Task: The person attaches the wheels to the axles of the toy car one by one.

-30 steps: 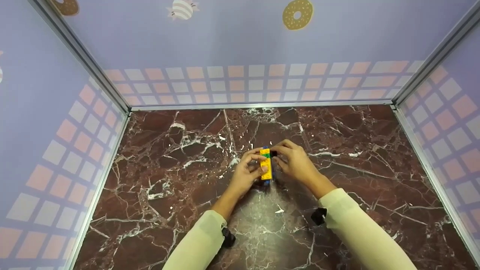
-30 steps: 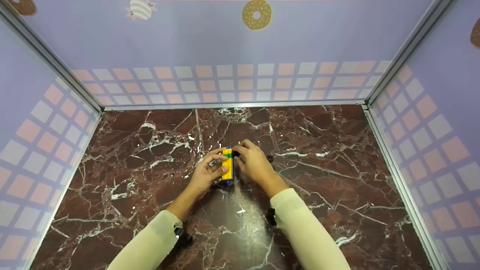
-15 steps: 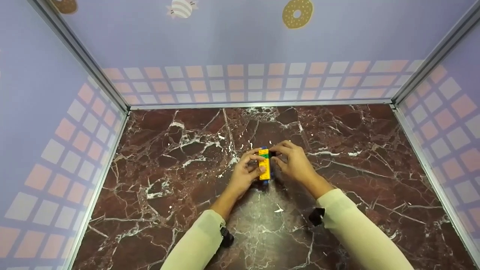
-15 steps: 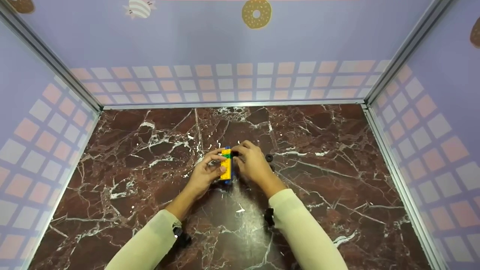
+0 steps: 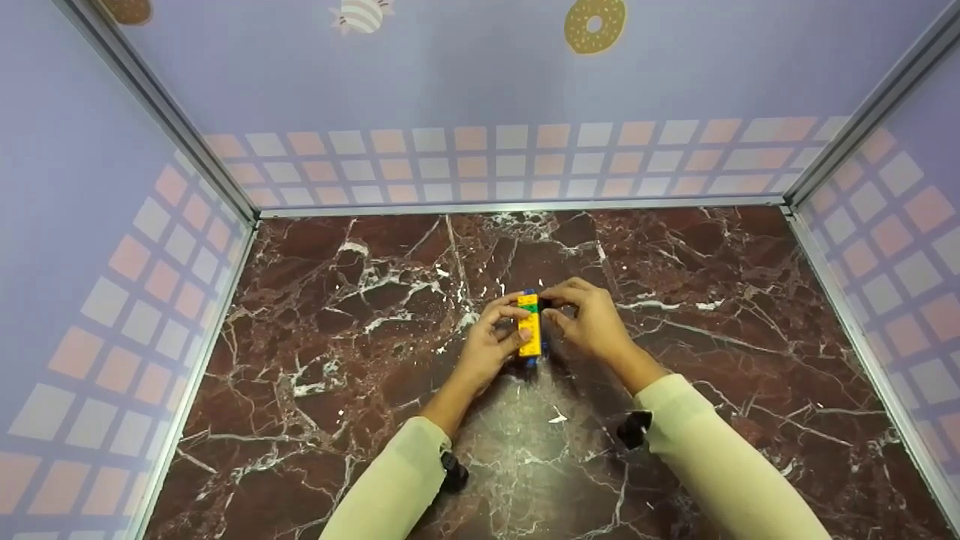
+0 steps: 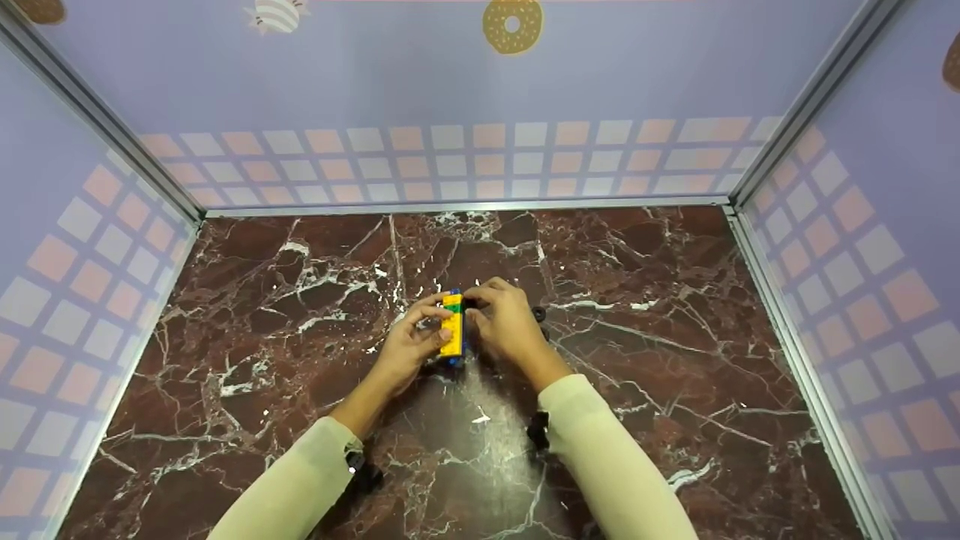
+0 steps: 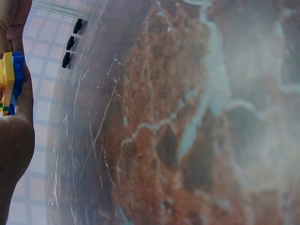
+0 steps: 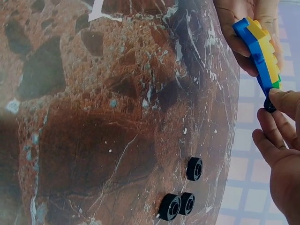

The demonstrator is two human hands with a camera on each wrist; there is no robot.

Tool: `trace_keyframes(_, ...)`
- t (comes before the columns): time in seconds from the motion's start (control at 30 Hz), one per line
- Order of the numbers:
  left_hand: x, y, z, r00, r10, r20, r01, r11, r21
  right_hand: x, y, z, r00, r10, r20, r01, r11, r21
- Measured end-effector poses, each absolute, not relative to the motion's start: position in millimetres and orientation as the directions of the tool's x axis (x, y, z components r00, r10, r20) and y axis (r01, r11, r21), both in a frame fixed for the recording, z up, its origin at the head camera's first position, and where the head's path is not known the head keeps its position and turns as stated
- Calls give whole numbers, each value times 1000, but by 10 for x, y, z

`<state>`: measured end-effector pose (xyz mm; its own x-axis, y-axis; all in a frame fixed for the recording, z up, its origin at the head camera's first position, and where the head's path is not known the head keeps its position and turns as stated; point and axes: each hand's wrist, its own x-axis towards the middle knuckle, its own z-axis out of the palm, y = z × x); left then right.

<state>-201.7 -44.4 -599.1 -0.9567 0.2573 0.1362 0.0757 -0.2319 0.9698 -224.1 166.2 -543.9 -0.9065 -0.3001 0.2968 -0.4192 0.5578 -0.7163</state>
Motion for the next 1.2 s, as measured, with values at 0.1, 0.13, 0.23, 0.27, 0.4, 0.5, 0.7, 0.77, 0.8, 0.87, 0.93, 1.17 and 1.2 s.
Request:
trace_keyframes(0.1,-2020,-437,-5979,-959,253,130,68,-241,968,-2231,1664,-5425,-918,-280,282,-394,545,-740)
trace_keyframes(0.13,-2020,-436,-5979,-959,253,129,66,-245,967,-2230,1664,-5424,-921,-274,278,-387,538,-749)
trace_keyframes(0.23,-2021,-432,-5983,-959,253,129,62,-256,965,-2227,1665,-5426,-928,-261,264,-366,517,-774)
trace_keyframes(0.27,-2020,-431,-5983,-959,251,130,64,-255,965,-2227,1667,-5432,-931,-257,259,-358,511,-782)
trace_keyframes(0.4,-2015,-428,-5990,-958,251,140,77,-244,967,-2224,1676,-5455,-945,-237,225,-316,484,-816)
trace_keyframes(0.5,-2012,-429,-5996,-956,256,142,80,-239,968,-2215,1682,-5462,-952,-227,203,-289,465,-837)
trace_keyframes(0.7,-2004,-433,-5997,-958,257,131,65,-248,966,-2209,1680,-5472,-955,-219,198,-278,438,-855)
trace_keyframes(0.77,-2004,-433,-5990,-959,252,131,67,-248,966,-2210,1675,-5469,-955,-214,205,-281,434,-856)
trace_keyframes(0.8,-2007,-433,-5987,-959,250,133,69,-247,967,-2209,1671,-5465,-955,-212,207,-281,430,-858)
trace_keyframes(0.87,-2008,-434,-5978,-959,250,133,69,-251,966,-2211,1665,-5456,-954,-210,214,-286,423,-860)
trace_keyframes(0.93,-2010,-435,-5969,-959,251,136,71,-253,965,-2213,1660,-5446,-953,-210,219,-290,422,-859)
trace_keyframes(1.17,-2002,-438,-5946,-959,246,138,72,-261,963,-2222,1655,-5440,-951,-212,224,-295,411,-863)
trace_keyframes(1.2,-1999,-437,-5947,-959,246,138,71,-264,962,-2221,1655,-5444,-952,-210,223,-292,402,-868)
